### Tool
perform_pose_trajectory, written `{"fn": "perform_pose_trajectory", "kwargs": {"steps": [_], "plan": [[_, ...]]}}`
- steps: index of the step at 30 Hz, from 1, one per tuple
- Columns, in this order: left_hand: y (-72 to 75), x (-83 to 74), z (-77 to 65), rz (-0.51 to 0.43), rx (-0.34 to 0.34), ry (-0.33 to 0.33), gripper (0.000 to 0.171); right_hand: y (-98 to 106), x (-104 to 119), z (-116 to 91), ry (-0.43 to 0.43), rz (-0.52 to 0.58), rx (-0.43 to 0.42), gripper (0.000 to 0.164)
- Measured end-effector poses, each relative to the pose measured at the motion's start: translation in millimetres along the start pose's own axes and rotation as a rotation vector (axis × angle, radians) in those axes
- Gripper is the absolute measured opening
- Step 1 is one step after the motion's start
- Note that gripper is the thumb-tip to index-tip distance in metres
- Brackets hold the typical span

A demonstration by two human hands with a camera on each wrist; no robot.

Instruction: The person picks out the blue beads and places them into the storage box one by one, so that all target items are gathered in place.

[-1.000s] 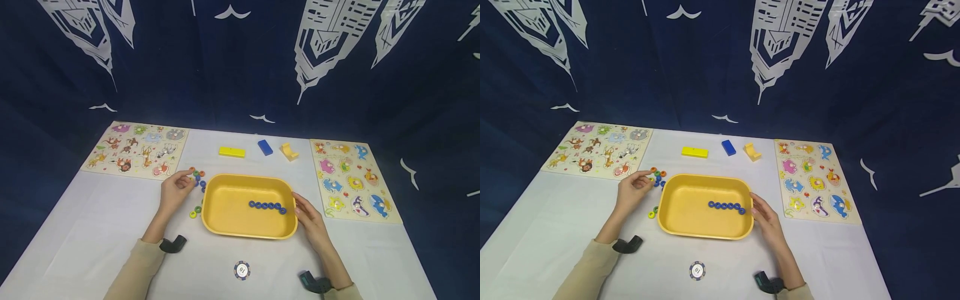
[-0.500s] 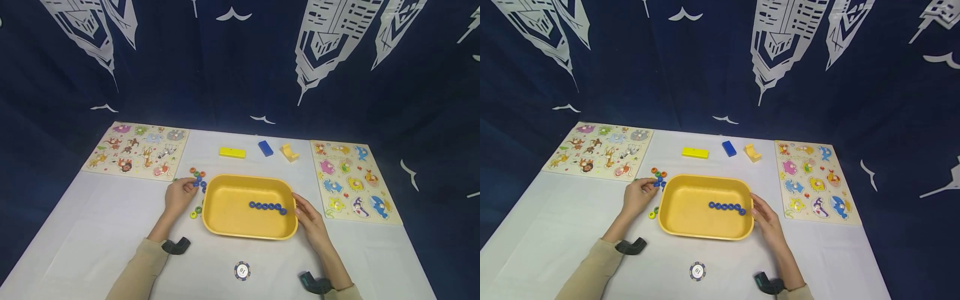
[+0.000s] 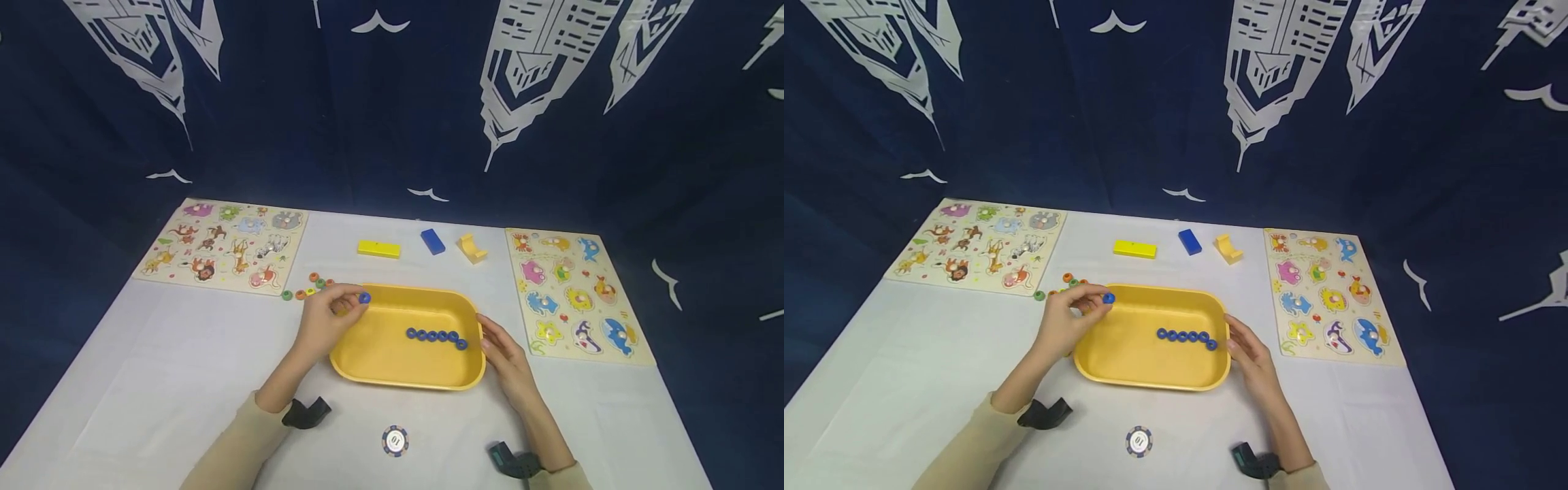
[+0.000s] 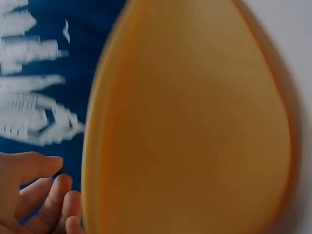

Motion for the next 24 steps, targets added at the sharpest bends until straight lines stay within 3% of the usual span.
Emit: {"fn": "perform_pose_trajectory", "kwargs": {"steps": [3, 8, 17, 20, 24], "plan": [[-20.9, -8.5, -1.2, 0.007, 0.08, -0.027, 0.019, -2.3, -0.4, 0.3, 0.006, 0.0, 0.018, 0.043], [-50.8, -3.8, -5.5, 0.075, 0.21, -0.029, 0.016, -4.5, -0.6, 0.4, 0.005, 0.0, 0.029, 0.043], [-87.5, 14.0, -5.1, 0.306, 0.551, 0.054, 0.013, -0.4, 1.7, 0.5, 0.025, -0.017, 0.015, 0.043], [-93.9, 15.8, -4.1, 0.369, 0.605, 0.044, 0.016, -0.7, 1.4, 0.0, 0.024, -0.027, 0.018, 0.043], [-95.1, 13.3, -3.6, 0.329, 0.611, 0.042, 0.023, -1.5, 2.1, -0.4, 0.02, -0.036, 0.011, 0.043]]}}
Point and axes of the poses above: each hand's wrist, its own z-axis towards the middle knuckle, its own y-axis out of the back of the hand, x = y × z, the point moved 6 cm from there along z, towards the middle knuckle, and after that the axes turned 9 degrees about -y, right-handed, at the moved point
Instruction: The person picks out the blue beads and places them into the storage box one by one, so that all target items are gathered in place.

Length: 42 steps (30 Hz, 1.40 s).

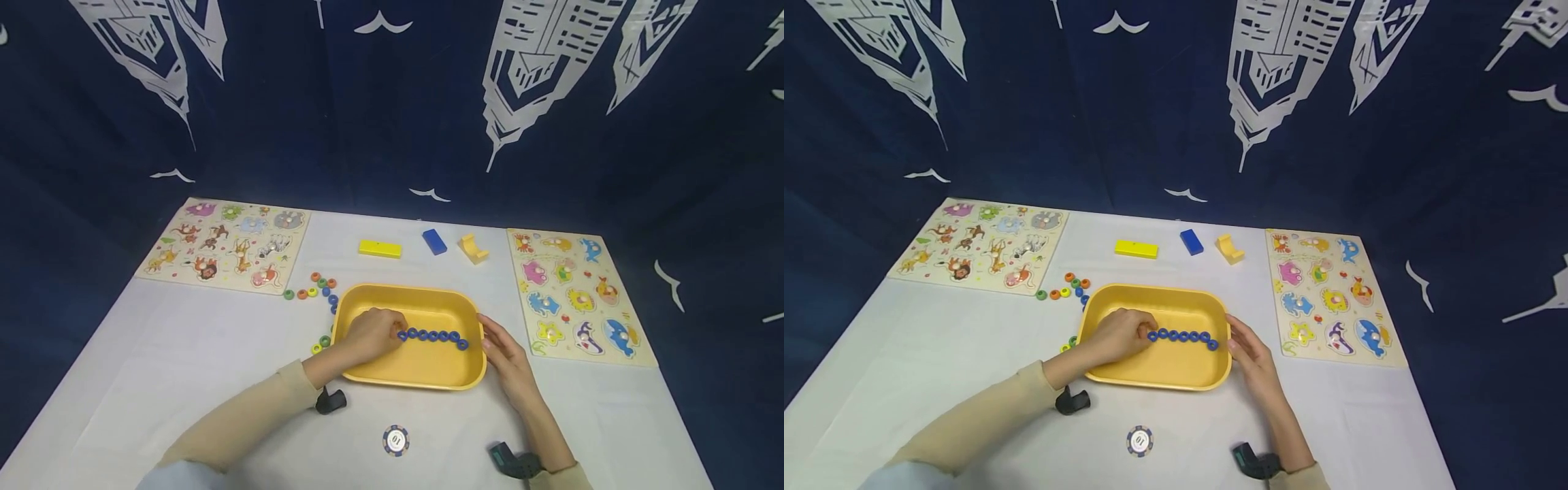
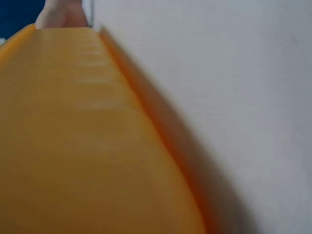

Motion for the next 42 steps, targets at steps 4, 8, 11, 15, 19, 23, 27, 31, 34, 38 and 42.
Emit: {"fn": "perform_pose_trajectory", "kwargs": {"steps": [4, 8, 11, 15, 19, 23, 27, 31, 34, 38, 42], "plan": [[6.8, -3.6, -3.8, -0.09, -0.072, -0.037, 0.029, 0.4, -0.4, 0.5, -0.022, 0.008, -0.017, 0.042], [27.3, -8.7, -12.8, -0.168, -0.251, -0.109, 0.027, -0.4, -0.9, 1.0, -0.022, 0.001, -0.017, 0.042], [49.9, -4.8, -23.4, -0.229, -0.401, -0.144, 0.024, -0.7, -1.0, 1.1, -0.019, 0.002, -0.022, 0.041], [76.3, 20.9, -40.8, -0.304, -0.543, -0.099, 0.025, 0.0, -2.1, 1.2, -0.035, 0.02, -0.041, 0.04], [86.1, 57.3, -57.7, -0.365, -0.606, 0.007, 0.026, -0.7, -2.2, 1.3, -0.032, 0.009, -0.023, 0.041], [82.7, 82.2, -64.1, -0.399, -0.589, 0.051, 0.028, 0.7, -2.1, 0.8, -0.031, 0.001, -0.029, 0.041], [75.8, 96.7, -65.3, -0.414, -0.56, 0.094, 0.03, 1.6, -3.0, 0.9, -0.041, 0.008, -0.039, 0.041], [64.5, 109.4, -64.9, -0.395, -0.501, 0.122, 0.03, 1.1, -4.1, 1.6, -0.05, 0.017, -0.04, 0.04], [53.7, 116.4, -61.9, -0.315, -0.443, 0.12, 0.026, 1.0, -3.6, 1.4, -0.05, 0.018, -0.041, 0.04], [46.3, 117.3, -58.8, -0.174, -0.418, 0.119, 0.024, 1.6, -3.1, 1.2, -0.052, 0.016, -0.044, 0.04], [45.3, 115.3, -57.3, -0.112, -0.425, 0.118, 0.024, 2.1, -3.0, 1.0, -0.051, 0.007, -0.048, 0.04]]}}
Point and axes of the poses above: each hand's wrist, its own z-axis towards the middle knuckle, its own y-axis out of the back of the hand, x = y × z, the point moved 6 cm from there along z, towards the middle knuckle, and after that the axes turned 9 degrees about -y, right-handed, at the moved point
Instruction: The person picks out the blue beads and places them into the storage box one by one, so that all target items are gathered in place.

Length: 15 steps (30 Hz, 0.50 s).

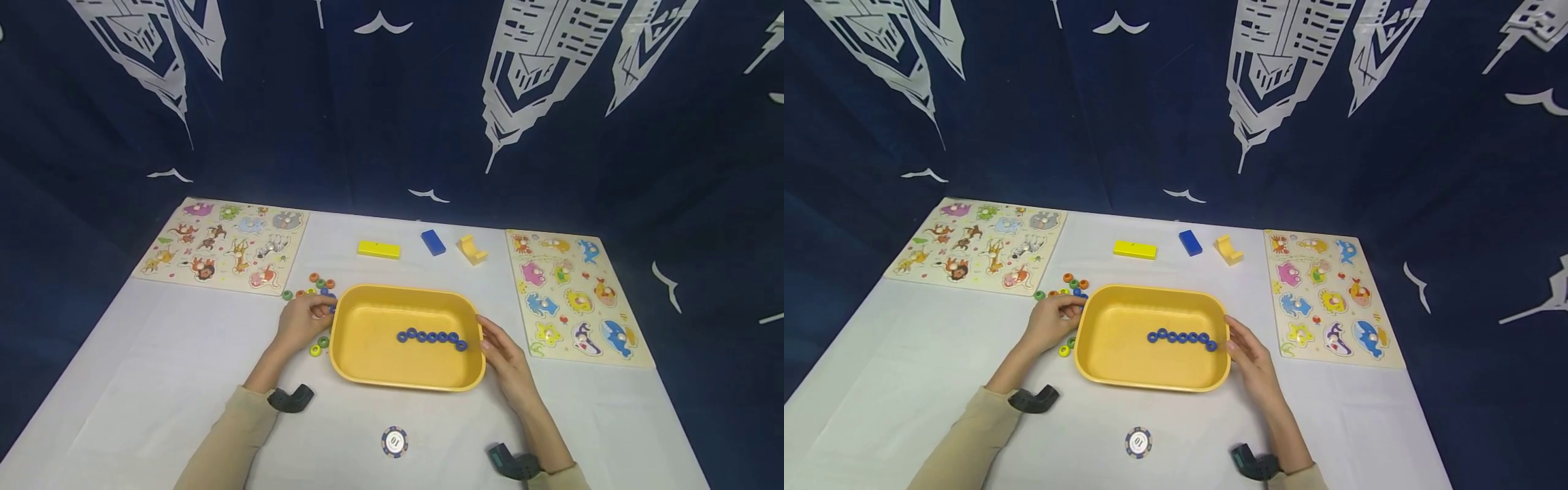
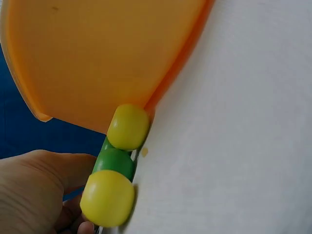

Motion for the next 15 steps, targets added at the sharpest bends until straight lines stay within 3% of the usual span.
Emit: {"fn": "perform_pose_trajectory", "kwargs": {"steps": [4, 8, 12, 15], "plan": [[1.8, -0.6, 0.5, -0.03, 0.001, 0.021, 0.021, -0.1, -0.2, -0.5, 0.001, 0.009, 0.003, 0.041], [18.4, -12.9, 2.6, -0.139, -0.062, 0.06, 0.021, -0.6, -0.2, -0.8, -0.002, 0.016, 0.011, 0.041], [36.6, -47.6, 6.0, -0.304, -0.12, 0.038, 0.022, -0.4, 0.5, -0.8, 0.002, 0.009, 0.015, 0.041], [30.4, -80.2, 9.9, -0.419, -0.034, -0.025, 0.022, -0.3, 0.7, -1.1, 0.012, 0.002, 0.011, 0.041]]}}
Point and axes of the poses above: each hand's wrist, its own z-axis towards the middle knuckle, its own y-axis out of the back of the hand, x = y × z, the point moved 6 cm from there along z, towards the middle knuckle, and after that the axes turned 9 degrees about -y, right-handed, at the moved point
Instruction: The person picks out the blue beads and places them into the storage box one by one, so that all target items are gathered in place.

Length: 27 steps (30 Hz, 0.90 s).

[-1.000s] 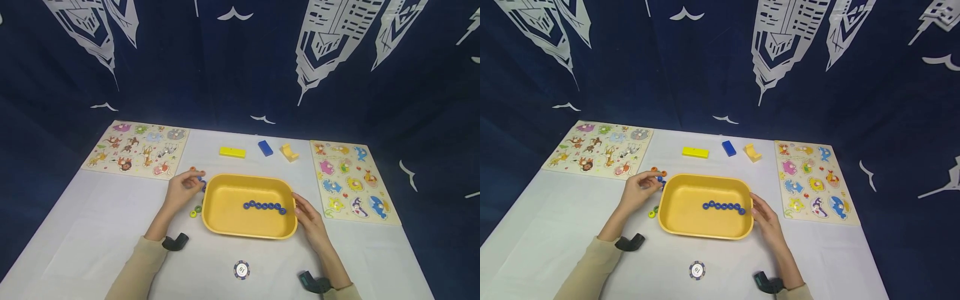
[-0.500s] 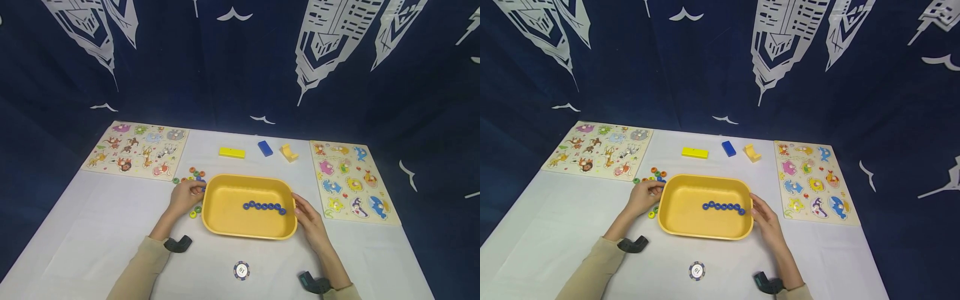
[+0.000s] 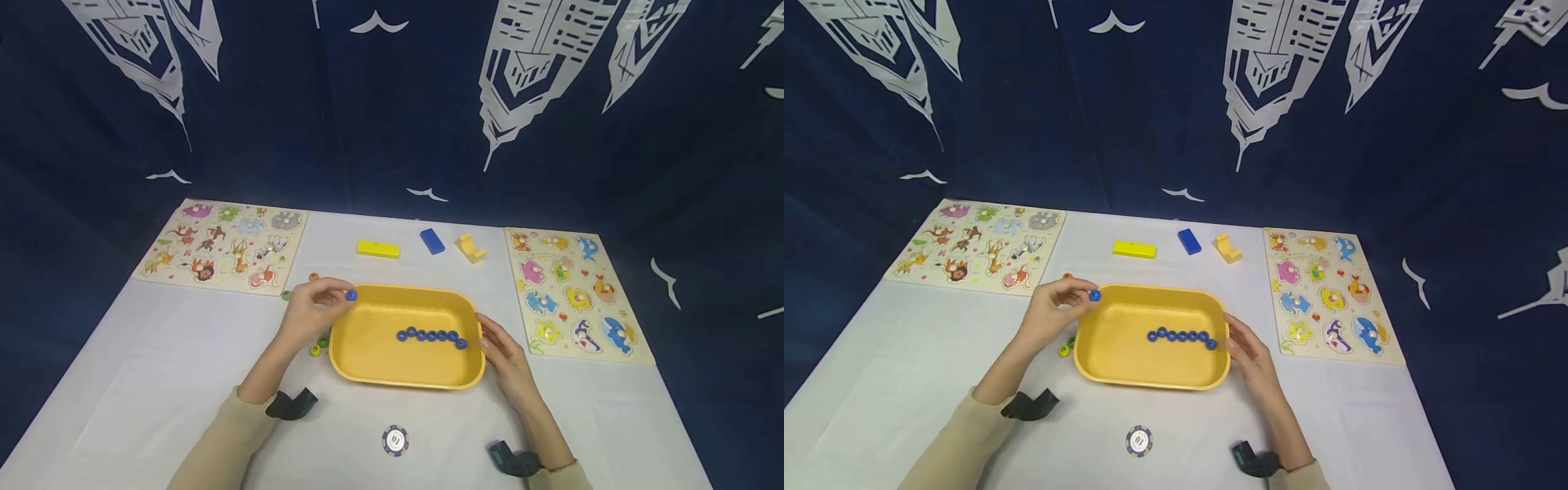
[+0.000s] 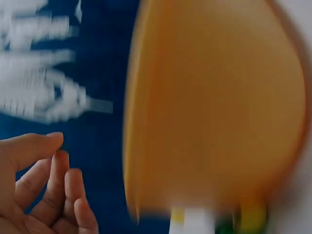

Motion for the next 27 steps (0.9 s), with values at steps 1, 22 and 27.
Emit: {"fn": "perform_pose_trajectory", "kwargs": {"steps": [1, 22, 27], "plan": [[-9.9, -6.1, 1.8, -0.029, 0.048, -0.003, 0.022, 0.5, 0.5, 0.2, 0.004, 0.001, 0.0, 0.041], [-96.6, 30.9, 7.9, 0.263, 0.431, 0.241, 0.016, 0.2, 1.7, 0.5, 0.008, 0.018, 0.017, 0.041], [-98.8, 32.5, 4.0, 0.274, 0.469, 0.268, 0.019, -0.9, -0.1, 0.9, -0.005, 0.006, 0.011, 0.041]]}}
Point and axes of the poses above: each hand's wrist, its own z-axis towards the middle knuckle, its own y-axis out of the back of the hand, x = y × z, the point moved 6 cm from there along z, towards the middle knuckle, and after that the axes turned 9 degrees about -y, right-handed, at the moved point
